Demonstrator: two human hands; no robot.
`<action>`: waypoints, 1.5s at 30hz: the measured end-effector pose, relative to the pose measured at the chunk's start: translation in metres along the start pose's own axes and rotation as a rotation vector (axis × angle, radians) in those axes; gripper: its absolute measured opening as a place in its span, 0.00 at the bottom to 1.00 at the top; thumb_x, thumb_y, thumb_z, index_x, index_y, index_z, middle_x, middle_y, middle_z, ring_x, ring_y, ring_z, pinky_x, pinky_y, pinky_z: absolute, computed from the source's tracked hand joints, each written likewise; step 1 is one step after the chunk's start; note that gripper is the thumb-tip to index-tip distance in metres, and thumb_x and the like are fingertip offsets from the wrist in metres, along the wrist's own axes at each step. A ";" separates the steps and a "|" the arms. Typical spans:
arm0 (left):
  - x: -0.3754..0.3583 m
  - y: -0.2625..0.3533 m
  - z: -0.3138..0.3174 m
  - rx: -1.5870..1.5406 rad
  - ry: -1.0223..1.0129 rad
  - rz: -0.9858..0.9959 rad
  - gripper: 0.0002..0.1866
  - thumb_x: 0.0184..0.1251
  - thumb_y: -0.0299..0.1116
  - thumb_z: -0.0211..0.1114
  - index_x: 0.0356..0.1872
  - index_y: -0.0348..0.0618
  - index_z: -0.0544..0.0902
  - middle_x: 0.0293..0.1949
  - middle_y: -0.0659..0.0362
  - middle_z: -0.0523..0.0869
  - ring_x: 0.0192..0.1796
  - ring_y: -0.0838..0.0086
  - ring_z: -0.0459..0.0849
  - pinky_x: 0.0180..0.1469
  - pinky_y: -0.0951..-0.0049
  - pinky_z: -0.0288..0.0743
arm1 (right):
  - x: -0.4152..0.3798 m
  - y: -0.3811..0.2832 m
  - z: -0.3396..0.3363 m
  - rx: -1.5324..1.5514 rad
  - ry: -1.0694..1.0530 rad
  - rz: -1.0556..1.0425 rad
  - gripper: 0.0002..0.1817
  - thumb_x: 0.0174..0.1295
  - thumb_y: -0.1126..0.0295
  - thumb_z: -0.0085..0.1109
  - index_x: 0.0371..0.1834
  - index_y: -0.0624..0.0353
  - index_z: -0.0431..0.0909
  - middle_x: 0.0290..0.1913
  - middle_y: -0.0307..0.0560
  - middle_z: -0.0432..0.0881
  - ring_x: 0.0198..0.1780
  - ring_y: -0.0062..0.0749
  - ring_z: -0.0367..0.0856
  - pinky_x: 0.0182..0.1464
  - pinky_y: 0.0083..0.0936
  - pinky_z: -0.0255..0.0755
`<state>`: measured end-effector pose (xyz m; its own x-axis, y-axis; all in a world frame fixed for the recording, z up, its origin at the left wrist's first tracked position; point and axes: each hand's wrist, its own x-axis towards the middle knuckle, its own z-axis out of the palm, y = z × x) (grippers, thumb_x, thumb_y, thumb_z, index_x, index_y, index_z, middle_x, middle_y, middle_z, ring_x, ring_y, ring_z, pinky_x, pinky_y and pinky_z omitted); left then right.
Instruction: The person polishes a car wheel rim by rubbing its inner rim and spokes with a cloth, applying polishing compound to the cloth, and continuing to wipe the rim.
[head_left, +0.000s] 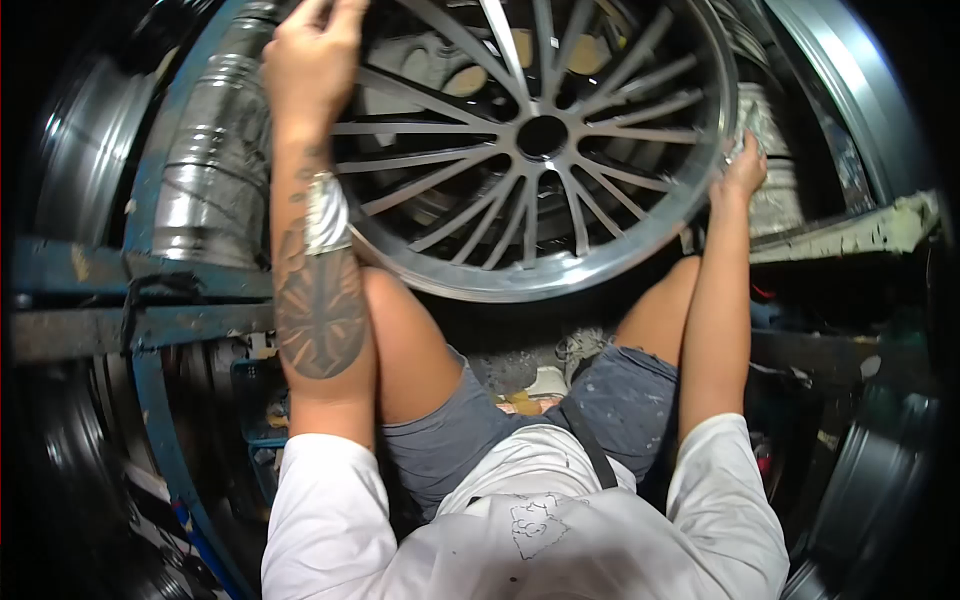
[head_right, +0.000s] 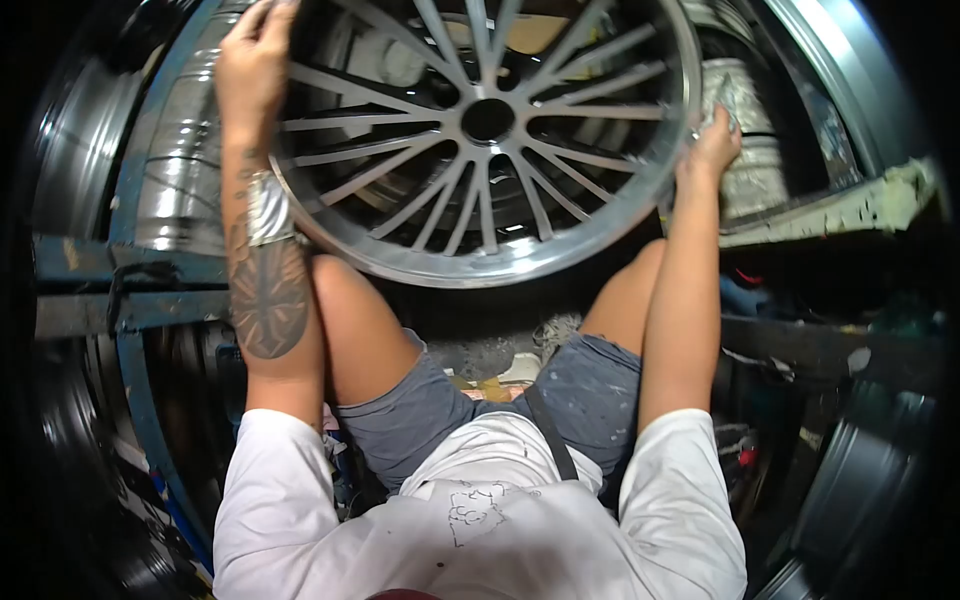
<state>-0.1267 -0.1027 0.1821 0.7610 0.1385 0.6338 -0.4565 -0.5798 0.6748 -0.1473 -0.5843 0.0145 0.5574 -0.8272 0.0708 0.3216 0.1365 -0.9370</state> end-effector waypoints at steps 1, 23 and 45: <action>-0.002 0.006 0.007 -0.003 0.032 -0.002 0.17 0.75 0.42 0.67 0.49 0.36 0.89 0.43 0.53 0.92 0.45 0.71 0.88 0.52 0.68 0.78 | -0.003 -0.006 -0.005 0.013 -0.002 -0.039 0.24 0.67 0.68 0.63 0.62 0.68 0.73 0.43 0.47 0.82 0.37 0.33 0.81 0.40 0.30 0.76; -0.001 -0.025 -0.005 0.089 0.076 0.015 0.26 0.69 0.51 0.75 0.52 0.35 0.90 0.40 0.55 0.94 0.43 0.75 0.89 0.52 0.75 0.78 | -0.288 -0.054 -0.090 0.467 -0.471 1.055 0.14 0.80 0.58 0.45 0.50 0.56 0.74 0.25 0.43 0.74 0.19 0.31 0.72 0.27 0.27 0.67; 0.003 -0.059 -0.004 0.312 0.208 -0.092 0.34 0.64 0.64 0.73 0.46 0.36 0.91 0.29 0.57 0.89 0.33 0.68 0.85 0.42 0.67 0.76 | -0.129 -0.070 -0.069 0.133 0.005 -0.004 0.10 0.75 0.69 0.59 0.55 0.57 0.76 0.35 0.39 0.81 0.37 0.24 0.79 0.42 0.25 0.72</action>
<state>-0.0996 -0.0651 0.1457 0.6678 0.3425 0.6608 -0.2042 -0.7695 0.6052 -0.2949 -0.5248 0.0473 0.5525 -0.8303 0.0728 0.4230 0.2041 -0.8828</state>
